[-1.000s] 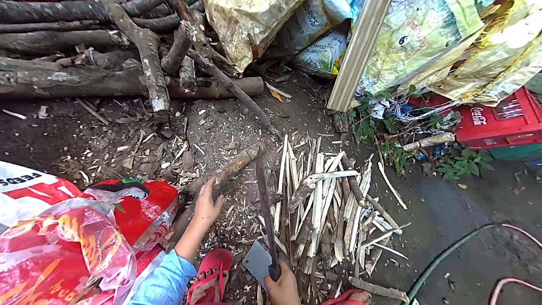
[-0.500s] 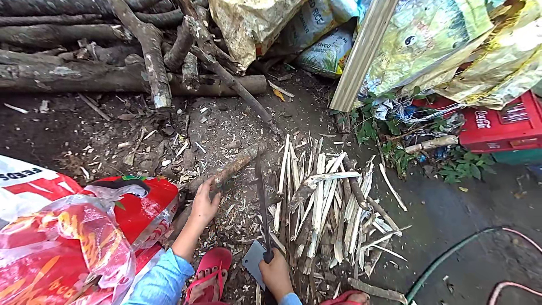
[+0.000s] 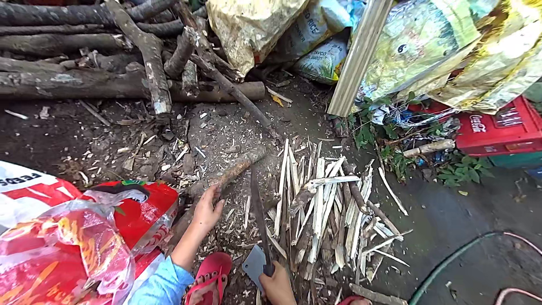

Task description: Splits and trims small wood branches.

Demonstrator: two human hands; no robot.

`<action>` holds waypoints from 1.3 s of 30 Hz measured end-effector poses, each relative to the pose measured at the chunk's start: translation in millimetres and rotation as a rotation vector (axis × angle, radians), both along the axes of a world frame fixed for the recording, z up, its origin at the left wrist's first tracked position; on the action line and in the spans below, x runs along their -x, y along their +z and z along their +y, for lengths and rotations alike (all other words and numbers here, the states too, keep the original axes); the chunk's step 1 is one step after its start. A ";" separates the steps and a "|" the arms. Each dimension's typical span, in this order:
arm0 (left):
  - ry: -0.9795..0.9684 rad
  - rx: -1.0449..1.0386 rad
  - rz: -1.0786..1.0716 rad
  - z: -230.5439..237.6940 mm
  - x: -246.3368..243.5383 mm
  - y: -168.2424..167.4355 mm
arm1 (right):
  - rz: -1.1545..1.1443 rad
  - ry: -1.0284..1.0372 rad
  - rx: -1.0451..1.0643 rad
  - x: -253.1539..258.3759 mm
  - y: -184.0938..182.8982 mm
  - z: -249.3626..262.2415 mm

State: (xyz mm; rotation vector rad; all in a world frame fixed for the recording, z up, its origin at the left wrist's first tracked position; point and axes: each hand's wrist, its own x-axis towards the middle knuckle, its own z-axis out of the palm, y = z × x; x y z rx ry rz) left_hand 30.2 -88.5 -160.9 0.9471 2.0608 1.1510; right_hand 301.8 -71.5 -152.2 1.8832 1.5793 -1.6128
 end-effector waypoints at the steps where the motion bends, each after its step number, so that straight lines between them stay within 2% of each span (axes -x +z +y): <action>1: -0.010 0.028 -0.003 -3.0 0.2 -0.3 | 0.039 -0.040 -0.006 -3.9 1.4 -7.4; 5: -0.100 0.300 -0.109 7.9 -0.6 -10.6 | 0.153 -0.166 -0.031 -8.0 8.6 -13.2; 8: -0.335 0.528 -0.144 19.9 -14.7 -32.5 | 0.160 -0.202 -0.048 -11.3 14.1 -10.8; 12: -0.493 0.708 0.038 29.8 -53.0 -57.9 | 0.138 -0.210 -0.077 -20.8 14.3 -13.4; 15: -0.528 0.746 0.137 31.8 -62.7 -67.4 | 0.142 -0.227 -0.069 -21.3 10.4 -16.3; 18: -0.404 0.692 0.006 28.8 -50.7 -60.1 | 0.133 -0.229 -0.061 -21.0 8.5 -17.2; 23: -0.136 0.356 -0.527 8.9 -29.9 -61.9 | 0.134 -0.187 -0.041 -15.7 5.5 -18.7; 25: -0.115 0.262 -0.636 4.3 -29.0 -63.8 | 0.150 -0.175 -0.018 -12.1 7.4 -20.3; 28: -0.164 0.192 -0.610 4.8 -28.2 -67.1 | 0.218 -0.171 0.006 -9.2 11.0 -25.4; 32: -0.221 0.224 -0.504 21.1 -26.5 -56.8 | 0.196 -0.095 0.029 -5.6 15.5 -28.3; 39: -0.214 0.149 -0.398 35.0 -15.9 -56.1 | 0.173 -0.021 0.035 -6.0 17.5 -32.8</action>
